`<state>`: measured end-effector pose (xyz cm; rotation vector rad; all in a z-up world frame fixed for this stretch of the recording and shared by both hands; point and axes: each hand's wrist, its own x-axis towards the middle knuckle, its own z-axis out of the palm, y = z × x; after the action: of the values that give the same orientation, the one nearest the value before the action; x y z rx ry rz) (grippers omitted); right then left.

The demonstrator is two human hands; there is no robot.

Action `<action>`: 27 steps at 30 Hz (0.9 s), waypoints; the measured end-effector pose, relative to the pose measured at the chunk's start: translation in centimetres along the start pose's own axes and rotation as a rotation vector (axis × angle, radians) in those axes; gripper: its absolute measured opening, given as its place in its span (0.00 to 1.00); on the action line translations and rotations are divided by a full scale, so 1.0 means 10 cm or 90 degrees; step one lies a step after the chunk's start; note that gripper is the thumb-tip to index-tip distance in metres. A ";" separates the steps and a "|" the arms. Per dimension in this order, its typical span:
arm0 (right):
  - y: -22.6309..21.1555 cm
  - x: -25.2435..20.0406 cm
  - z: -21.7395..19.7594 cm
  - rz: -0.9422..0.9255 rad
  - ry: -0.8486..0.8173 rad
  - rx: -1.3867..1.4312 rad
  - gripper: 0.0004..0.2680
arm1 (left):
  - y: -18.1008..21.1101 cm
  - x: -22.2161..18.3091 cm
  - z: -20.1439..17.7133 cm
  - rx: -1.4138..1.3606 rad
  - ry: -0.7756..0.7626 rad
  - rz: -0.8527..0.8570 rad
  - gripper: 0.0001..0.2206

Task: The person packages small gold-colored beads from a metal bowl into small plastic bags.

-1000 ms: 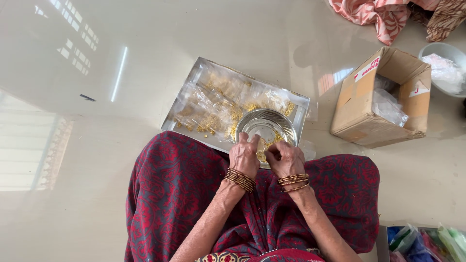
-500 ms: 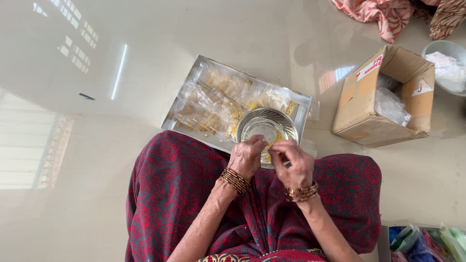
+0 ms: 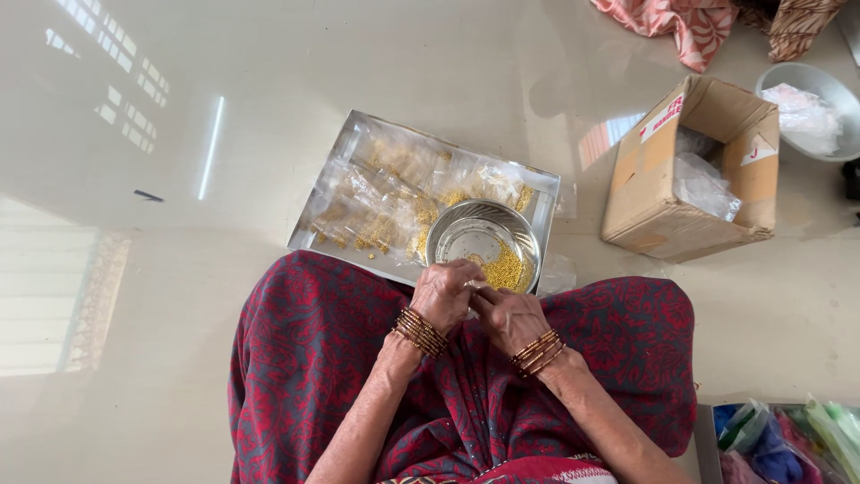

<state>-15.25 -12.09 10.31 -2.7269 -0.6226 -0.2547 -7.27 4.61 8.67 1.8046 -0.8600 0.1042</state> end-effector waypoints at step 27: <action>-0.36 0.28 -0.11 -0.093 0.172 0.004 0.09 | -0.43 -0.16 -0.09 0.130 0.078 0.035 0.08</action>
<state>-14.52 -8.35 13.00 -2.5799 -0.7418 -0.6424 -5.61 6.82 4.91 1.9422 -0.8348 0.3451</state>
